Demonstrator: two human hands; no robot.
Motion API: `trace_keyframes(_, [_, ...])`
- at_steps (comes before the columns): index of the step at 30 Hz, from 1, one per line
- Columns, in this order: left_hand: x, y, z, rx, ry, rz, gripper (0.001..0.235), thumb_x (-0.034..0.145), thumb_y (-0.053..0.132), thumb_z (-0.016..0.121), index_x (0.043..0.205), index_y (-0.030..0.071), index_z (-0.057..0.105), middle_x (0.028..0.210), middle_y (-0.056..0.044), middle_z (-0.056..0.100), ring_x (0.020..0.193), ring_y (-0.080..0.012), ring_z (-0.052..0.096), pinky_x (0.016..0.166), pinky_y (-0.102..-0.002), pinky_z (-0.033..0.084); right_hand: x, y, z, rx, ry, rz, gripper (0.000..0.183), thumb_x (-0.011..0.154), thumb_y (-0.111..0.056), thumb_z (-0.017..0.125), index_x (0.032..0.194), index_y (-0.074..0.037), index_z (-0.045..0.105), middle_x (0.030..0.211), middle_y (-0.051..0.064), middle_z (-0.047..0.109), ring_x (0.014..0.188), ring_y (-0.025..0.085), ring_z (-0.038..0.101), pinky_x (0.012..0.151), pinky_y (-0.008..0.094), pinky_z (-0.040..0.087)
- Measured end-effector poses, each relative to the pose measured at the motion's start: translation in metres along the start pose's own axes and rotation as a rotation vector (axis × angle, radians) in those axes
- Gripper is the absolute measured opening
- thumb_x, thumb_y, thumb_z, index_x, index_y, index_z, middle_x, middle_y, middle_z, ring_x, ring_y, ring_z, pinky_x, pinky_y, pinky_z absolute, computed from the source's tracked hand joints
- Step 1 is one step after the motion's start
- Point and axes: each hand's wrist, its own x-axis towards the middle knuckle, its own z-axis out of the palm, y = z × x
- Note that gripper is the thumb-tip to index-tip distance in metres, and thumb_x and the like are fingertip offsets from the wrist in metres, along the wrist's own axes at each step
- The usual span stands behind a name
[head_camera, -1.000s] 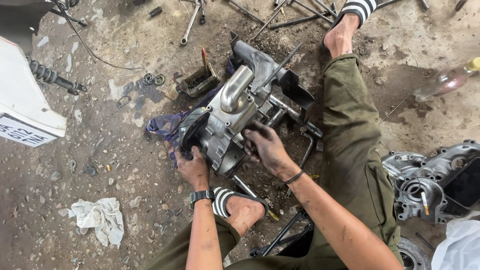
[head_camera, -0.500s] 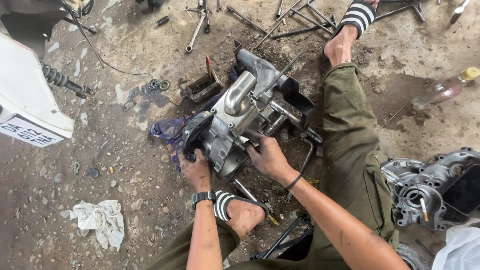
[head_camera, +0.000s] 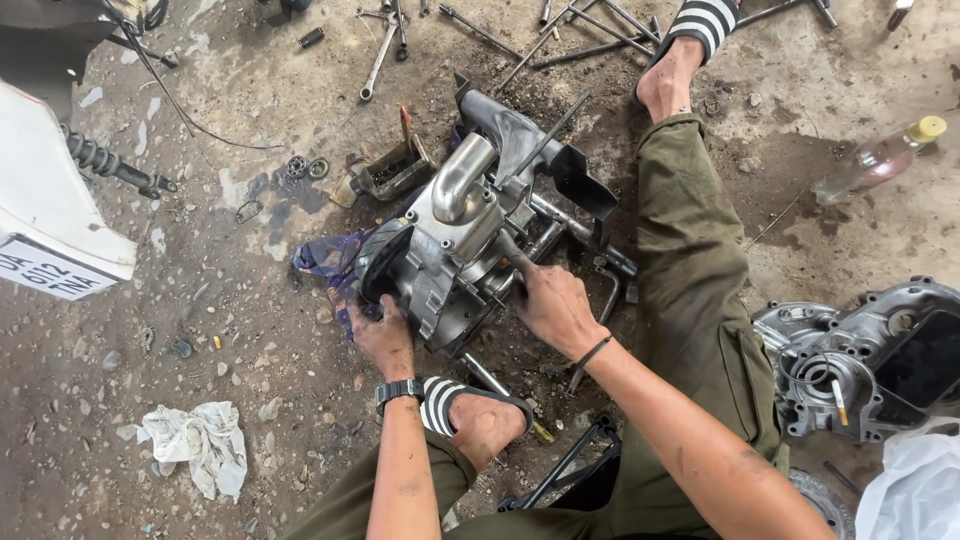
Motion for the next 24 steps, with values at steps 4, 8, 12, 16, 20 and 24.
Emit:
trace_keyframes(4, [0.001,-0.002,0.0,0.028,0.013,0.03,0.039,0.09,0.023,0.069,0.124,0.005,0.063,0.11,-0.026,0.07,0.105,-0.0472,0.068,0.087,-0.054,0.055,0.0,0.003,0.014,-0.218,-0.15,-0.027,0.043,0.097,-0.011,0.055,0.139,-0.006,0.06,0.075,0.016,0.074,0.054,0.022,0.068,0.049,0.037,0.057])
trace_keyframes(8, [0.003,-0.014,0.005,0.137,0.033,0.106,0.04,0.089,0.021,0.071,0.124,0.002,0.065,0.109,-0.027,0.069,0.098,-0.0491,0.069,0.082,-0.054,0.057,-0.005,-0.011,-0.004,-0.028,-0.272,-0.041,0.059,0.092,-0.014,0.058,0.149,-0.002,0.049,0.092,0.029,0.075,0.077,0.041,0.077,0.068,0.054,0.061])
trace_keyframes(12, [-0.005,0.048,-0.019,0.153,0.051,0.117,0.045,0.09,0.022,0.072,0.124,-0.006,0.063,0.105,-0.034,0.07,0.097,-0.0525,0.069,0.084,-0.058,0.056,-0.019,-0.033,-0.039,0.192,-0.329,0.053,0.053,0.091,-0.014,0.061,0.142,-0.004,0.057,0.097,0.029,0.076,0.086,0.042,0.078,0.071,0.055,0.061])
trace_keyframes(16, [0.005,0.018,-0.008,0.09,-0.009,0.07,0.047,0.088,0.025,0.07,0.13,0.006,0.063,0.109,-0.028,0.071,0.103,-0.049,0.068,0.085,-0.056,0.054,-0.033,0.003,-0.043,0.225,-0.276,0.031,0.05,0.098,-0.021,0.057,0.145,-0.005,0.056,0.125,0.029,0.067,0.117,0.045,0.065,0.093,0.059,0.057])
trace_keyframes(20, [0.011,-0.009,0.001,0.093,-0.081,0.07,0.054,0.091,0.026,0.067,0.143,0.017,0.057,0.12,-0.022,0.07,0.111,-0.0446,0.067,0.091,-0.053,0.054,-0.063,0.061,-0.07,-0.492,0.097,0.164,0.083,0.088,-0.04,0.075,0.159,-0.013,0.041,0.158,0.023,0.041,0.147,0.044,0.033,0.114,0.066,0.028])
trace_keyframes(24, [0.015,-0.033,0.01,0.144,-0.081,0.05,0.053,0.092,0.03,0.07,0.141,0.016,0.059,0.119,-0.023,0.071,0.108,-0.0447,0.068,0.089,-0.051,0.055,-0.089,0.106,-0.05,-0.568,-0.021,0.322,0.085,0.091,-0.045,0.068,0.161,-0.007,0.035,0.162,0.028,0.034,0.151,0.044,0.03,0.115,0.066,0.031])
